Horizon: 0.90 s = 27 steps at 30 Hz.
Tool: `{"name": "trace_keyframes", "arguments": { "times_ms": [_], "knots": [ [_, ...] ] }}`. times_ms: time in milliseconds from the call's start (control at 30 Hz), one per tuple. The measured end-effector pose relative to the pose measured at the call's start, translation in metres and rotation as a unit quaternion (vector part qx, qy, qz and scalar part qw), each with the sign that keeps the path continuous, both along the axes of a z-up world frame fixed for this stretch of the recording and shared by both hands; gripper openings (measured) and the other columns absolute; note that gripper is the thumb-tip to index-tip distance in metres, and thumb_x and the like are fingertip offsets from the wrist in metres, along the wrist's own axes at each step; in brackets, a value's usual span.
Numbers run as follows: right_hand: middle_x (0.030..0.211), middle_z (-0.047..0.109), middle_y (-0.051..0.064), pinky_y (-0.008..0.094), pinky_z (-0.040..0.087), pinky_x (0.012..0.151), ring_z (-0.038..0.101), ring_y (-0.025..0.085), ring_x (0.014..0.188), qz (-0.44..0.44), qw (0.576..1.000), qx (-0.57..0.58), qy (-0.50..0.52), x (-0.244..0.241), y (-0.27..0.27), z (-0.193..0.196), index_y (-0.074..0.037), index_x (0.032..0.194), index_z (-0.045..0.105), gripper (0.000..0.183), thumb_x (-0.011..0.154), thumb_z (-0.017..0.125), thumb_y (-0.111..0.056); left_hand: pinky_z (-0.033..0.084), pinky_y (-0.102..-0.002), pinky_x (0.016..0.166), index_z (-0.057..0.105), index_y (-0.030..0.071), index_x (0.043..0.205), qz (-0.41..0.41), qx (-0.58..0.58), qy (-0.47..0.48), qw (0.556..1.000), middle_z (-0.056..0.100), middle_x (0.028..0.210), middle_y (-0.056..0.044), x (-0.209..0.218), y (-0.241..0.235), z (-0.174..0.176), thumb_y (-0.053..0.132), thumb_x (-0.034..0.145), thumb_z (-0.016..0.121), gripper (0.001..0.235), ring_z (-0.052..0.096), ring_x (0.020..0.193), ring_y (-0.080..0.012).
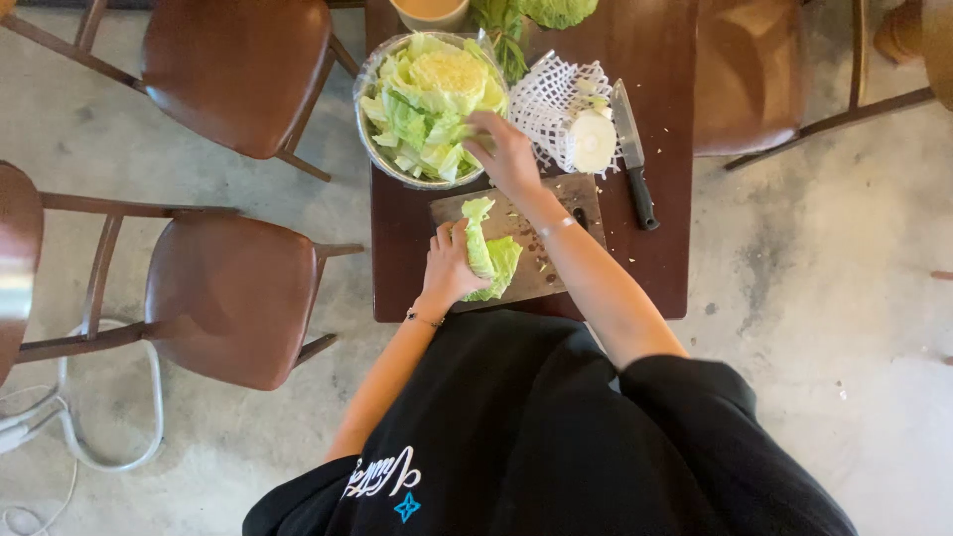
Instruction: Cutting a head of cabbage into slices on a wooden cutting board and placing them into a bowl.
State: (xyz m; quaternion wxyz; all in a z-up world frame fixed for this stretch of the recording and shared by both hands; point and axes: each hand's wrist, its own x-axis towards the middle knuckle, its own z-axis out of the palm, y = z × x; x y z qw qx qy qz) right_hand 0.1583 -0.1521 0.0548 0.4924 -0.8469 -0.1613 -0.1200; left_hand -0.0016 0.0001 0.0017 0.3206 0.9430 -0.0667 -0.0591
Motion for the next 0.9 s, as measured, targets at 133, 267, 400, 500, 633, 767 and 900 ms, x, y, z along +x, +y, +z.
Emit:
{"name": "trace_keyframes", "arguments": {
  "times_ms": [133, 267, 400, 500, 633, 767, 900],
  "knots": [
    [0.100, 0.074, 0.010, 0.035, 0.061, 0.077, 0.077, 0.028, 0.089, 0.057, 0.997, -0.019, -0.044, 0.020, 0.018, -0.050, -0.006, 0.107, 0.068, 0.020, 0.091, 0.078, -0.013, 0.051, -0.053, 0.093, 0.038, 0.008, 0.144, 0.008, 0.007, -0.006, 1.000, 0.046, 0.132, -0.022, -0.002, 0.000, 0.004, 0.029, 0.047, 0.095, 0.114, 0.051, 0.119, -0.0448],
    [0.097, 0.074, 0.008, 0.041, 0.056, 0.086, 0.069, 0.032, 0.098, 0.057, 0.982, -0.176, -0.025, 0.017, 0.020, -0.060, -0.009, 0.098, 0.074, 0.011, 0.092, 0.076, -0.018, 0.050, -0.054, 0.093, 0.038, 0.008, 0.145, 0.015, -0.005, -0.010, 1.000, 0.046, 0.134, -0.021, -0.002, 0.001, 0.006, 0.028, 0.045, 0.096, 0.117, 0.051, 0.119, -0.0457],
    [0.114, 0.075, 0.008, 0.043, 0.049, 0.103, 0.058, 0.033, 0.119, 0.091, 0.982, -0.161, -0.051, -0.004, 0.003, -0.025, -0.008, 0.106, 0.077, 0.015, 0.092, 0.072, -0.013, 0.050, -0.054, 0.094, 0.037, 0.008, 0.147, 0.007, 0.003, -0.002, 1.000, 0.046, 0.134, -0.020, -0.001, 0.000, 0.003, 0.030, 0.046, 0.096, 0.119, 0.051, 0.119, -0.0452],
    [0.130, 0.070, 0.015, 0.045, 0.046, 0.111, 0.060, 0.033, 0.128, 0.012, 0.993, -0.106, -0.053, -0.033, -0.032, -0.010, -0.009, 0.117, 0.076, 0.023, 0.095, 0.074, -0.015, 0.048, -0.054, 0.097, 0.032, 0.005, 0.147, -0.009, 0.016, 0.030, 0.999, 0.043, 0.133, -0.026, 0.006, 0.000, -0.004, 0.033, 0.046, 0.099, 0.123, 0.050, 0.119, -0.0466],
    [0.117, 0.073, 0.011, 0.038, 0.062, 0.089, 0.075, 0.025, 0.098, -0.060, 0.981, -0.045, 0.181, -0.091, -0.077, -0.037, -0.009, 0.120, 0.072, 0.031, 0.092, 0.073, -0.022, 0.048, -0.051, 0.101, 0.033, 0.005, 0.147, -0.002, -0.020, 0.027, 0.999, 0.046, 0.134, -0.023, 0.012, 0.007, -0.017, 0.030, 0.045, 0.097, 0.123, 0.051, 0.120, -0.0455],
    [0.094, 0.077, 0.016, 0.036, 0.061, 0.076, 0.075, 0.025, 0.081, -0.018, 0.881, -0.122, 0.457, -0.138, -0.084, -0.072, -0.011, 0.122, 0.071, 0.034, 0.096, 0.072, -0.033, 0.050, -0.048, 0.104, 0.035, 0.003, 0.145, 0.037, -0.097, 0.124, 0.987, 0.049, 0.135, -0.025, 0.029, 0.020, -0.015, 0.034, 0.051, 0.099, 0.117, 0.055, 0.123, -0.0432],
    [0.094, 0.079, 0.013, 0.033, 0.063, 0.068, 0.077, 0.019, 0.081, -0.027, 0.837, 0.086, 0.540, -0.162, -0.071, -0.100, 0.001, 0.116, 0.073, 0.038, 0.093, 0.077, -0.029, 0.049, -0.041, 0.108, 0.034, 0.000, 0.144, 0.063, -0.249, 0.166, 0.952, 0.058, 0.137, -0.019, 0.039, 0.037, -0.027, 0.027, 0.054, 0.102, 0.116, 0.060, 0.126, -0.0297]
  ]
}}
